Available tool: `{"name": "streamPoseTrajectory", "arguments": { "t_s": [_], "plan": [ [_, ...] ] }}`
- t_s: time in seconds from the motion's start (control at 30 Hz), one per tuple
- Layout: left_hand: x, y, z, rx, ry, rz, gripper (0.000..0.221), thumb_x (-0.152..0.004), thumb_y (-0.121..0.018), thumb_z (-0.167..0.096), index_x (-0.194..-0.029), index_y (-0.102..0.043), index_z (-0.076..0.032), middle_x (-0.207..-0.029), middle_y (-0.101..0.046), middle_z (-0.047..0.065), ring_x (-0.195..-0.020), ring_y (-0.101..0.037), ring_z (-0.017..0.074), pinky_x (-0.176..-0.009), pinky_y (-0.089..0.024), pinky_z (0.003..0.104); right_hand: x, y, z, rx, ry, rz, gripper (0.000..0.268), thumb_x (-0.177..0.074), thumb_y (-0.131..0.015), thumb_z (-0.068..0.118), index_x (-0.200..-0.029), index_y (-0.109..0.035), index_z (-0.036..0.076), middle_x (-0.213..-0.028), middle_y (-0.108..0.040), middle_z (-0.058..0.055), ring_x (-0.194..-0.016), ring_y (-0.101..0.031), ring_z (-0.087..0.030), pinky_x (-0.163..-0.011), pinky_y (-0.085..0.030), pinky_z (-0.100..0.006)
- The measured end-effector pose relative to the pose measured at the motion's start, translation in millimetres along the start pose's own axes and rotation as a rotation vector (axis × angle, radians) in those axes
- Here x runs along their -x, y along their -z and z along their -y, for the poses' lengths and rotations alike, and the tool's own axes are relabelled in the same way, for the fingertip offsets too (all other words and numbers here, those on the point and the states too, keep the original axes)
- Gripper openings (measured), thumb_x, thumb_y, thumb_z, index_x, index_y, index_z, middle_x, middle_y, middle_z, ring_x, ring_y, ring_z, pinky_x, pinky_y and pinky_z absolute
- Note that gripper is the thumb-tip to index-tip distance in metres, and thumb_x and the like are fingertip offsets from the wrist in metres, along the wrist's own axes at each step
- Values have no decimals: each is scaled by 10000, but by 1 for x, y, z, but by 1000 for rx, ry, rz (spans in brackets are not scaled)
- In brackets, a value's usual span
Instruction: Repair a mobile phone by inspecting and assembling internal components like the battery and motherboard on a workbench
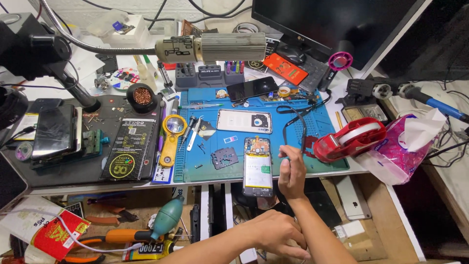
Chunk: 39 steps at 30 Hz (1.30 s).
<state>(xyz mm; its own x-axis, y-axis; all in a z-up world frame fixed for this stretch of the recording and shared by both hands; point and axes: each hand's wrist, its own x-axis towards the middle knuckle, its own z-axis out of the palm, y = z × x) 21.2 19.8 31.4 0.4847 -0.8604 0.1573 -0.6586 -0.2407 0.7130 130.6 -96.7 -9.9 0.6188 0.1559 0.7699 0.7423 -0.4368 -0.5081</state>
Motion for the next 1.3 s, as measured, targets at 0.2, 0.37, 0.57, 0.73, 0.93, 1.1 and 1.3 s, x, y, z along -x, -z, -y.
{"name": "streamPoseTrajectory", "arguments": {
  "t_s": [0.2,0.37,0.57,0.73,0.93,1.1,1.3],
  "plan": [
    [1,1,4,3,72,-18,459,-980,-491,-540,-1036,-779,-188,-982,-756,-6,-844,-699,291,-548,-425,430,0,2,1,-17,-63,-9,383,-1094,-334,252,-1294,-554,11,-1113,-623,-160,-887,-612,-253,-810,-510,-390],
    [-2,1,8,12,162,9,482,-974,-480,-547,-988,-762,-156,-950,-760,-2,-843,-702,312,-585,-462,458,1,2,-1,-30,-82,-8,366,-1079,-346,219,-1292,-555,7,-1086,-629,-152,-851,-611,-240,-789,-518,-380],
    [-4,1,14,75,232,49,421,-985,-519,-508,-1024,-767,-169,-902,-768,8,-727,-685,299,-565,-463,436,0,3,0,-38,-85,-13,378,-1089,-340,236,-1305,-544,1,-1056,-634,-143,-827,-600,-231,-762,-519,-373],
    [-5,2,12,107,292,76,429,-979,-520,-521,-1055,-763,-176,-837,-745,42,-708,-674,308,-544,-459,449,0,3,0,-42,-102,-3,379,-1090,-333,240,-1314,-534,9,-1052,-633,-146,-822,-603,-226,-742,-521,-363],
    [-5,-3,13,125,308,65,401,-986,-505,-515,-1098,-723,-198,-901,-754,59,-773,-686,361,-596,-470,479,3,2,-5,-49,-112,-5,388,-1096,-321,263,-1314,-527,18,-1043,-633,-142,-807,-607,-229,-722,-511,-363],
    [-5,-4,10,147,314,41,398,-981,-508,-499,-1076,-708,-169,-967,-763,35,-831,-704,354,-639,-486,478,3,1,-8,-64,-115,-16,385,-1093,-328,250,-1316,-532,11,-1025,-630,-143,-805,-608,-232,-719,-513,-362],
    [-5,-11,10,145,293,-12,420,-1000,-484,-497,-1037,-709,-144,-882,-737,110,-747,-660,383,-596,-434,480,2,3,-8,-53,-113,-27,368,-1087,-341,226,-1297,-545,3,-1006,-645,-135,-793,-609,-223,-717,-525,-360]
  ]
}}
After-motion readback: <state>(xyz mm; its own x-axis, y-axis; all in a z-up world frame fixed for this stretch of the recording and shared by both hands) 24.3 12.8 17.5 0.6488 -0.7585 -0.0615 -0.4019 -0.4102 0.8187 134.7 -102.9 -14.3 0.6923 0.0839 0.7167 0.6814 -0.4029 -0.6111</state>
